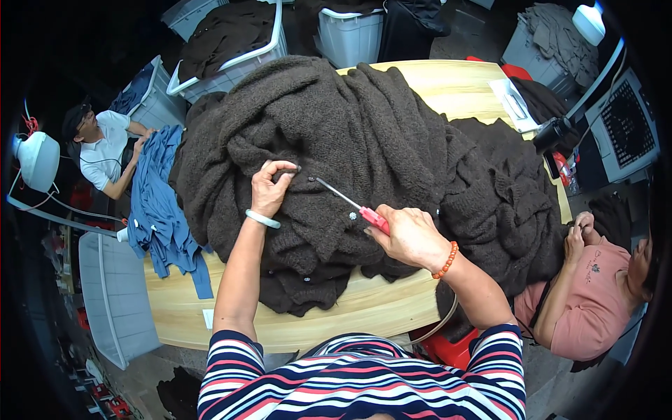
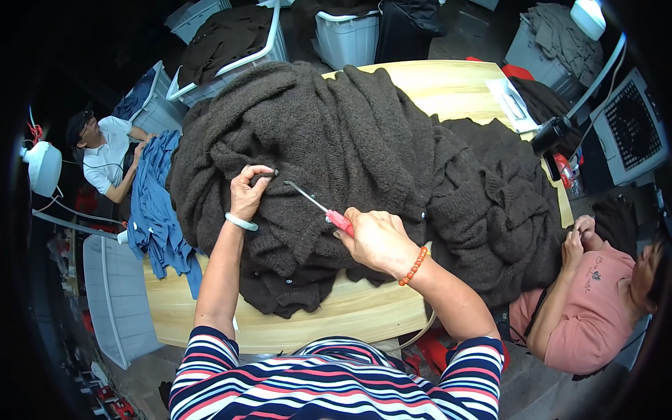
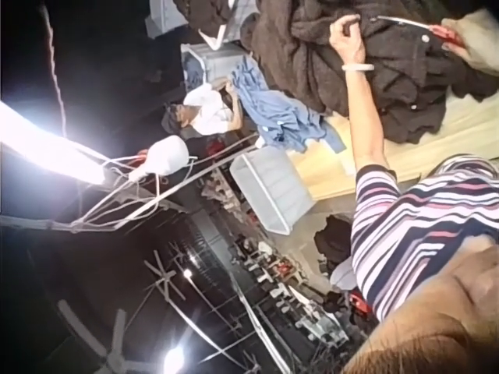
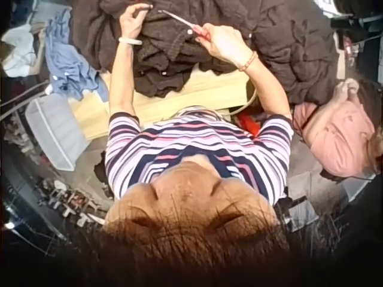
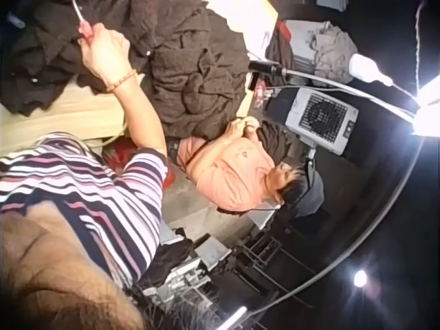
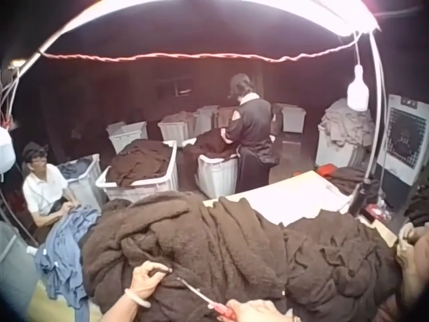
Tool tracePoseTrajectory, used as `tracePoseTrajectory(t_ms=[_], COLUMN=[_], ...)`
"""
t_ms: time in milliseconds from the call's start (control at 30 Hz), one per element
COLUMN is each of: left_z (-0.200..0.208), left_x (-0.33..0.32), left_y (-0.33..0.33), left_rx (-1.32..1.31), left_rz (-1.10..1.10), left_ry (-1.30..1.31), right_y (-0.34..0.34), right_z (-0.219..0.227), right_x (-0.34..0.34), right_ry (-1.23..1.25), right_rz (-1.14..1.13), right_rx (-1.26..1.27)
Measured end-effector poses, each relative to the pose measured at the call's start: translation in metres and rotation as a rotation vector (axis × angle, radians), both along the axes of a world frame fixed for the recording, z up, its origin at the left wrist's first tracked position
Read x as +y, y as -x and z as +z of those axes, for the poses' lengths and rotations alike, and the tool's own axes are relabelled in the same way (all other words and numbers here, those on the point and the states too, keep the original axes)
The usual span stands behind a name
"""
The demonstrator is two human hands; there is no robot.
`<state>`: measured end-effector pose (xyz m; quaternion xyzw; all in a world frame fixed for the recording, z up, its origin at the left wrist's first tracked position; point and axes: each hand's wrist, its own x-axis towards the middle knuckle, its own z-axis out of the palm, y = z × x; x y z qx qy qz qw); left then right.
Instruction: Trim loose threads from finished brown garments using scissors.
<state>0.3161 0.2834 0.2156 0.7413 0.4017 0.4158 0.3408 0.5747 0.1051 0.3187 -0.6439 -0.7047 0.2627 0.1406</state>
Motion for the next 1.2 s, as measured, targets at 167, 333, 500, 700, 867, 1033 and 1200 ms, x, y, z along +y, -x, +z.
tracePoseTrajectory(t_ms=[167, 333, 500, 700, 867, 1033, 1200], left_z=[-0.01, -0.015, -0.01, -0.016, -0.019, -0.009, 0.006], left_x=[0.003, -0.001, -0.007, -0.007, -0.007, -0.012, -0.019], left_y=[0.019, 0.024, 0.014, 0.012, 0.011, 0.002, -0.007], left_rx=[-0.385, -0.47, -0.656, -0.671, -0.625, -0.578, -0.525], left_rz=[-0.175, -0.14, -0.201, -0.248, -0.181, -0.133, -0.106], left_ry=[0.363, 0.505, 0.427, 0.407, 0.415, 0.42, 0.375], right_y=[0.01, 0.02, 0.02, 0.023, 0.024, 0.021, 0.011], right_z=[0.002, 0.005, 0.0, 0.005, 0.004, 0.01, 0.004], right_x=[0.016, 0.021, 0.02, 0.022, 0.021, 0.021, 0.011], right_ry=[0.012, 0.011, -0.029, 0.035, 0.026, 0.004, 0.014], right_rz=[0.033, 0.093, 0.104, 0.064, 0.098, 0.001, -0.014], right_rx=[-0.017, 0.0, -0.025, -0.057, -0.016, -0.005, -0.003])
